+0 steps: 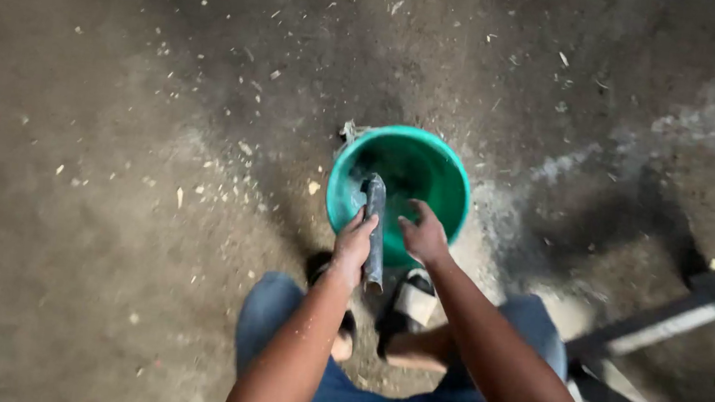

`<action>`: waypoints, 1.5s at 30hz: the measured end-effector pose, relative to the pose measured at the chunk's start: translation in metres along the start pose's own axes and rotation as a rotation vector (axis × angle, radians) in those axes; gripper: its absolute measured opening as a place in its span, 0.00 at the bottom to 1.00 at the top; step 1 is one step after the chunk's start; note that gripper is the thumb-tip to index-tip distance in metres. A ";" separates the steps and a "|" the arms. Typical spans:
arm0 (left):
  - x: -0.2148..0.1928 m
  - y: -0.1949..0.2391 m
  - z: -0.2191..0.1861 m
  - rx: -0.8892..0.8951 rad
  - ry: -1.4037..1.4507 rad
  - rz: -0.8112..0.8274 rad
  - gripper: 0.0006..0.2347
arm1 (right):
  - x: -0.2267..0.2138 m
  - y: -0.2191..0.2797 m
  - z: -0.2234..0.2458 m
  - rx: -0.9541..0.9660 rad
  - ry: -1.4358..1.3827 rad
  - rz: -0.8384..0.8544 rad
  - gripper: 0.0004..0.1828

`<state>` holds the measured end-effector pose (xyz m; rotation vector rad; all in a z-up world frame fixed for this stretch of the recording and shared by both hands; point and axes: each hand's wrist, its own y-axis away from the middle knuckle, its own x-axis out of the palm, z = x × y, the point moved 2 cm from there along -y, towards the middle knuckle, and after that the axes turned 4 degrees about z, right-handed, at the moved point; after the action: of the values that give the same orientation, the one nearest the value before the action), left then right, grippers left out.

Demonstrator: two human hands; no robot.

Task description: The person sands a large, white car hood using a sanding block and a yellow cloth. They move across the surface, smoothing the material and wiping away dust. The person then walks to a green bucket, rinses the sanding block and cloth in the water, and wrings them out.

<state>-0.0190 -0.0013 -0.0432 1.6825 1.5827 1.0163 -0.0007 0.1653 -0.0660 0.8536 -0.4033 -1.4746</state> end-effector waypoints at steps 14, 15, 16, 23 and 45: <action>-0.019 -0.153 0.044 0.076 -0.246 -0.045 0.28 | 0.108 -0.228 -0.158 -0.020 0.591 0.281 0.23; -0.017 -0.148 0.035 0.087 -0.258 -0.036 0.28 | 0.107 -0.226 -0.162 -0.008 0.610 0.304 0.23; -0.020 -0.147 0.034 0.084 -0.256 -0.037 0.28 | 0.107 -0.225 -0.166 0.007 0.633 0.327 0.23; -0.054 -0.185 0.071 0.015 -0.246 -0.084 0.28 | 0.034 -0.124 -0.112 -0.020 0.468 0.305 0.20; -0.024 -0.156 0.031 -0.059 -0.004 0.010 0.17 | 0.085 -0.088 -0.067 0.054 -0.384 -0.185 0.13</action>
<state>-0.0744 -0.0074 -0.1944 1.6533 1.5284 1.0544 -0.0057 0.1111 -0.1948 0.6609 -0.6648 -1.8134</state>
